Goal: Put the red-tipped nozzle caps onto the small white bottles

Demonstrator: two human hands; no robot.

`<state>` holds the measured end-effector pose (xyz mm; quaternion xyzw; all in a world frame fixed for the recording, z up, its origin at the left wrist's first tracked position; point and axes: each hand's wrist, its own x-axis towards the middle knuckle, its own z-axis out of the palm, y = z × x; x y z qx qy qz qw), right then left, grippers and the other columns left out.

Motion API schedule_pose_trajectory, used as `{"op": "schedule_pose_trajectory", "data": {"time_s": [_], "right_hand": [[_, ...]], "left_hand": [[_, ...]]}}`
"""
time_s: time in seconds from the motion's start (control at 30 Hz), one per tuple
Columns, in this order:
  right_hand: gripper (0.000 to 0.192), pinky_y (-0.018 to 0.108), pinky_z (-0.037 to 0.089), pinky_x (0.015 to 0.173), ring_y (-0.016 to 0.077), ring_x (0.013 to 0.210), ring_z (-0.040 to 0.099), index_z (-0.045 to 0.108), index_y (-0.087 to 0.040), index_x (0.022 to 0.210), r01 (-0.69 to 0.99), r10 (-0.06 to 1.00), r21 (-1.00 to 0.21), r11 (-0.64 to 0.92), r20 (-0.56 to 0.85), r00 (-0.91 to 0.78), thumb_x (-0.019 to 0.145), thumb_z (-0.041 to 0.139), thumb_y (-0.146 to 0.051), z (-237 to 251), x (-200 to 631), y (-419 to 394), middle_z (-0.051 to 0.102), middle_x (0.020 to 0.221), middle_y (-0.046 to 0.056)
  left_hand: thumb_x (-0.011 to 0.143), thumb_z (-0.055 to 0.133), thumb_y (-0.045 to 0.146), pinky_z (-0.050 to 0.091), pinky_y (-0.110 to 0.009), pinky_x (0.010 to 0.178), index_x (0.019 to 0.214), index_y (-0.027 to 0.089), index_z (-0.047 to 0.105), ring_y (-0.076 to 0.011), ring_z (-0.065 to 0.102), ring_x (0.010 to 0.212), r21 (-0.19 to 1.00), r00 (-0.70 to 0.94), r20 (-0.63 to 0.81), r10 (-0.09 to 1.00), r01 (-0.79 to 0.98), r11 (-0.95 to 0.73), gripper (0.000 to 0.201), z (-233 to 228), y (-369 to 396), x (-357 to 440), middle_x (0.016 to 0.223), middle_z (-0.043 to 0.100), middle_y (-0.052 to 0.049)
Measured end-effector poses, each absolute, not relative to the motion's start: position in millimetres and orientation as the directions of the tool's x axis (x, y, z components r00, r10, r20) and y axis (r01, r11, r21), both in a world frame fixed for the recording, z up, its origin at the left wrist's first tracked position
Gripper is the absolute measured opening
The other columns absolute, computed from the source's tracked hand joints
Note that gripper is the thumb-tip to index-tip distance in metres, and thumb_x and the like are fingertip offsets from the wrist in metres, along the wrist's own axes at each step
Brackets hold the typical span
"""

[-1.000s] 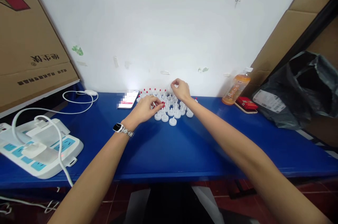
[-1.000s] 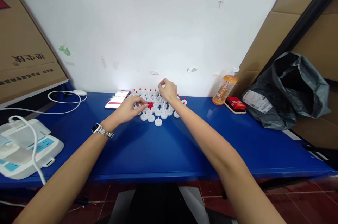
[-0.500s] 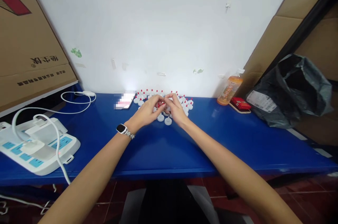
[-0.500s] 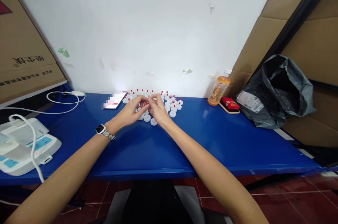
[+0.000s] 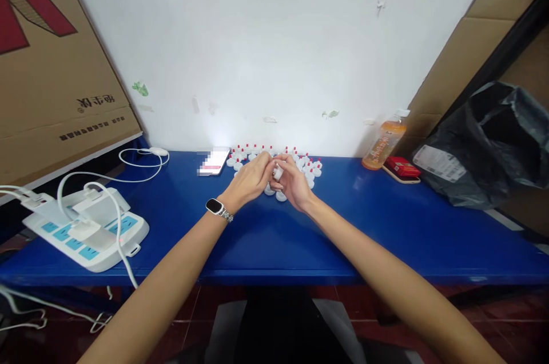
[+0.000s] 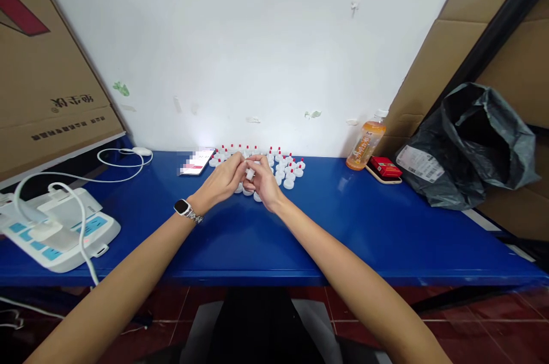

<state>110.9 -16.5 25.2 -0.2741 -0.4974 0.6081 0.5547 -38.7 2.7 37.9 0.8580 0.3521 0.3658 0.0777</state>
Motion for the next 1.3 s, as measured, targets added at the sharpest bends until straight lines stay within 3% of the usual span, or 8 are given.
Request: {"op": "schedule_pose_trajectory", "data": {"time_s": [0.2,0.4,0.53,0.7,0.9,1.03,1.17,1.3], "right_hand": [[0.042,0.024,0.035,0.051,0.0107,0.05,0.049,0.047,-0.026,0.096,-0.241,0.931,-0.939,0.246,0.298,-0.211,0.082,0.067,-0.06,23.5,113.0,-15.5,0.06,0.063,-0.007],[0.049,0.029,0.048,0.061,0.0156,0.066,0.067,0.05,-0.027,0.109,-0.098,0.886,-0.909,0.404,0.416,-0.207,0.078,0.078,-0.052,16.8,114.5,-14.7,0.067,0.079,-0.004],[0.039,0.03,0.051,0.067,0.0155,0.067,0.067,0.055,-0.025,0.1,-0.077,0.869,-0.887,0.455,0.462,-0.177,0.082,0.074,-0.053,18.1,117.3,-14.3,0.068,0.081,-0.001],[0.04,0.028,0.045,0.057,0.0133,0.051,0.055,0.056,-0.02,0.068,-0.118,0.92,-0.944,0.31,0.329,-0.213,0.083,0.066,-0.056,22.3,125.1,-10.3,0.061,0.055,0.0],[0.045,0.03,0.045,0.055,0.0132,0.047,0.05,0.061,-0.019,0.066,-0.306,0.955,-0.952,0.028,0.117,-0.274,0.083,0.057,-0.06,24.1,124.4,-6.4,0.056,0.052,0.0],[0.042,0.03,0.047,0.062,0.0156,0.058,0.06,0.063,-0.019,0.069,-0.064,0.926,-0.941,0.333,0.339,-0.163,0.082,0.065,-0.059,31.0,123.9,-11.1,0.065,0.062,0.003],[0.025,0.032,0.051,0.076,0.0182,0.075,0.066,0.067,-0.02,0.087,0.298,0.742,-0.694,0.656,0.666,-0.081,0.082,0.071,-0.044,36.7,131.7,-13.8,0.071,0.078,0.003],[0.019,0.036,0.052,0.087,0.0206,0.084,0.068,0.068,-0.022,0.095,0.478,0.606,-0.485,0.732,0.784,-0.134,0.08,0.07,-0.034,40.2,139.0,-13.4,0.074,0.088,0.004]], "left_hand": [[0.107,0.034,0.043,0.031,-0.03,0.059,0.08,0.023,0.036,-0.0137,0.043,0.058,0.515,0.298,0.63,0.717,0.531,-0.673,0.033,36.9,5.9,-40.4,0.065,0.045,0.004],[0.104,0.041,0.053,0.033,-0.027,0.056,0.078,0.023,0.038,-0.013,0.043,0.058,0.657,0.163,0.628,0.761,0.412,-0.631,0.04,31.3,9.3,-36.6,0.062,0.041,0.005],[0.104,0.041,0.052,0.036,-0.027,0.059,0.082,0.022,0.043,-0.0134,0.046,0.062,0.635,0.264,0.617,0.742,0.39,-0.667,0.037,33.3,13.2,-44.2,0.067,0.047,0.003],[0.107,0.035,0.045,0.038,-0.03,0.068,0.086,0.02,0.047,-0.015,0.049,0.071,0.492,0.465,0.61,0.642,0.413,-0.766,0.035,36.9,10.8,-50.0,0.078,0.052,0.0],[0.107,0.038,0.042,0.036,-0.03,0.068,0.084,0.02,0.046,-0.015,0.047,0.07,0.46,0.484,0.645,0.591,0.372,-0.806,0.032,37.0,6.2,-44.7,0.076,0.05,0.001],[0.106,0.038,0.049,0.032,-0.029,0.061,0.076,0.021,0.039,-0.0132,0.04,0.062,0.597,0.33,0.668,0.667,0.297,-0.745,0.041,33.5,10.3,-40.1,0.067,0.041,0.003],[0.097,0.047,0.065,0.033,-0.025,0.055,0.075,0.021,0.041,-0.0112,0.036,0.058,0.817,0.246,0.553,0.796,0.025,-0.576,0.05,32.4,14.1,-27.9,0.065,0.036,0.004],[0.091,0.059,0.063,0.028,-0.023,0.049,0.07,0.022,0.038,-0.0085,0.028,0.05,0.924,0.231,0.378,0.896,-0.153,-0.35,0.05,36.0,15.2,-16.5,0.059,0.029,0.007]]}}
